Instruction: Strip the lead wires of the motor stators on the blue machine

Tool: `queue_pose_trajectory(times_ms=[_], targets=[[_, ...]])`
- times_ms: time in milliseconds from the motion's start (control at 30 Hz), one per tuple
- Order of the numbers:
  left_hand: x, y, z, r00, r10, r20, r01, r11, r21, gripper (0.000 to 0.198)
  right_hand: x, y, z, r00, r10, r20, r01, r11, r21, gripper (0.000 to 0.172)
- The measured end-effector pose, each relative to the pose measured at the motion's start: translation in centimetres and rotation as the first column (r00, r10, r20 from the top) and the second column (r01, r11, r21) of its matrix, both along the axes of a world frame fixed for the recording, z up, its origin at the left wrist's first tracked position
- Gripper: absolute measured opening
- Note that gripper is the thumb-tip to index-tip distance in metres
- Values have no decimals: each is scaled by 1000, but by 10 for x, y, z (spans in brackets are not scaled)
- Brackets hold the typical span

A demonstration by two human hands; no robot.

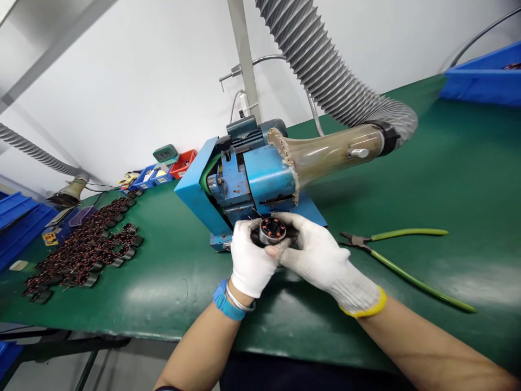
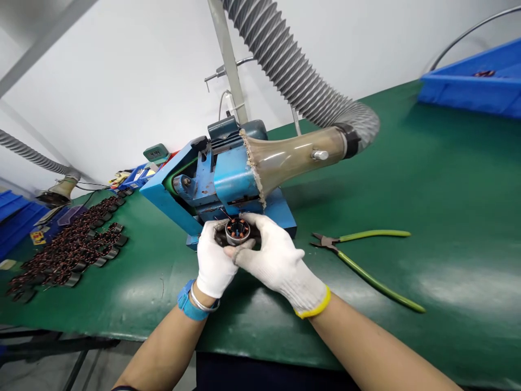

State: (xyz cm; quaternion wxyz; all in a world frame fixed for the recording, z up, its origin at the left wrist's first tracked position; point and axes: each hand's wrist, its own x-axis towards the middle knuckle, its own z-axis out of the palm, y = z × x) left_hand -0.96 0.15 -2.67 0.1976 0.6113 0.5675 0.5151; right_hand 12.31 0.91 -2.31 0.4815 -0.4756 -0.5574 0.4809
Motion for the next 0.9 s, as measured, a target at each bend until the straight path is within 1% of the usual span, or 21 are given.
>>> queue_pose_trajectory(times_ms=[33,100,167,233,367,433,533,633,700,767,833,900], targets=[[1,3,2,1000,10,14,-9,1000,-14,49,-4,0,0,1000,-16,13,16,1000,-7,66],[4,8,6,999,24,27,-23,999,-22,48,-8,3,2,999,-35,-28,34,999,-38,62],[7,13,12,999,34,18,-33,999,-17,47,-7,8,5,996,-32,-79,30,999,-34,56],[8,16,17,999,41,-7,-41,999,-6,46,-5,12,6,993,-18,-117,14,999,-34,55],[9,19,19,997,53,-62,-51,998,31,43,-3,15,0,992,9,-126,-9,1000,-4,57],[9,15,15,998,38,-59,-35,998,50,42,-3,11,-5,994,-17,-108,20,999,30,57],[6,0,9,1000,-21,-19,22,998,53,44,-4,-2,-10,996,-69,-52,74,992,101,56],[-1,-21,6,997,-66,43,64,997,35,48,-5,-20,-14,997,-56,60,42,975,218,54],[-9,-34,9,988,-68,141,72,997,-22,48,-5,-29,-16,990,-36,138,-11,945,326,56],[-19,-45,14,951,-75,300,118,985,-125,45,-5,-35,-18,979,9,203,-98,895,436,59],[-31,-53,16,863,-116,491,236,953,-190,38,-4,-37,-20,962,54,268,-192,832,521,59],[-45,-59,14,726,-145,673,349,920,-178,35,-4,-38,-23,943,34,332,-234,777,585,59]])
